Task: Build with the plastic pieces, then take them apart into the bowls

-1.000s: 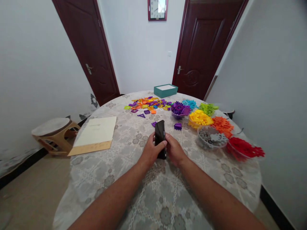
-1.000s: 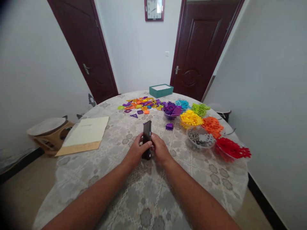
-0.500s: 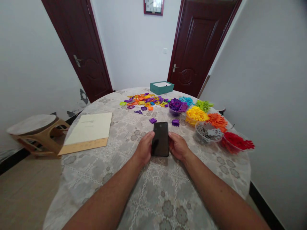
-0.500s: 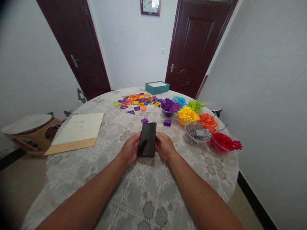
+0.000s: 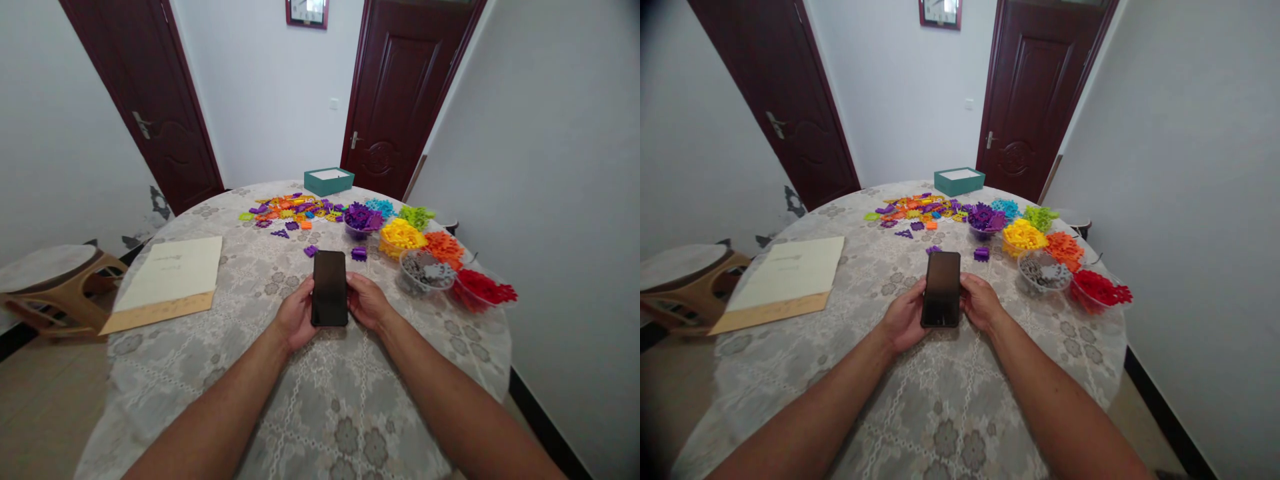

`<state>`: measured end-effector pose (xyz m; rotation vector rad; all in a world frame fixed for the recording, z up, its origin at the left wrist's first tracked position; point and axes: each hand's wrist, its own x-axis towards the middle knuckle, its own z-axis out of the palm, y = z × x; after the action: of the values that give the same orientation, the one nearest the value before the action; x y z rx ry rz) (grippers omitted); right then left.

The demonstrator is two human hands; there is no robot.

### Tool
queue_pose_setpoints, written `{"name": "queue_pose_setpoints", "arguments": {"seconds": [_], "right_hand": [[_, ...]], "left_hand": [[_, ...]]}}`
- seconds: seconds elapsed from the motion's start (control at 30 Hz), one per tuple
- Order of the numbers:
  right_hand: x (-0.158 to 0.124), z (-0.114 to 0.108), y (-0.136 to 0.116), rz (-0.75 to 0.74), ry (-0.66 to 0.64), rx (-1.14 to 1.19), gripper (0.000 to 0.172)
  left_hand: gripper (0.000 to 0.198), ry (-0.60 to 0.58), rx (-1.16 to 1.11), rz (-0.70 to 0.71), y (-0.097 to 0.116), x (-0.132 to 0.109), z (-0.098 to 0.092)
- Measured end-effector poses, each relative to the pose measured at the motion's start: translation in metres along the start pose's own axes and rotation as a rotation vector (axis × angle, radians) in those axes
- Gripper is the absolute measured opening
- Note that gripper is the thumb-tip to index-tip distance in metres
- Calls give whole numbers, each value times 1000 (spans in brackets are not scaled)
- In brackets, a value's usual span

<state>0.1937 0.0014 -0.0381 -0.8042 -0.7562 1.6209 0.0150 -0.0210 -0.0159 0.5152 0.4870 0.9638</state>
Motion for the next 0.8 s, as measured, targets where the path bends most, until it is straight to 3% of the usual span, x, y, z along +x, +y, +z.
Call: {"name": "queue_pose_setpoints", "arguments": {"seconds": [0.2,0.5,0.63,0.73,0.8], "right_hand": [[-1,0,-7,-10,0,-14,29],[-3,1,-10,-65,-16,-84,37],[-1,-2,-7,-111,18,-184,38],[-3,-3,-8,-262,129,-410,34],[-8,-2,-12,-489,205,-663,30]], "left_hand": [[53,-135,55,-234,6,-4,-9],[49,-265,-61,-186,7,3,-16],[50,-177,-1,-149,7,3,-15],[52,-142,0,-125,6,3,-13],[52,-134,-17,-97,6,3,-11]]}}
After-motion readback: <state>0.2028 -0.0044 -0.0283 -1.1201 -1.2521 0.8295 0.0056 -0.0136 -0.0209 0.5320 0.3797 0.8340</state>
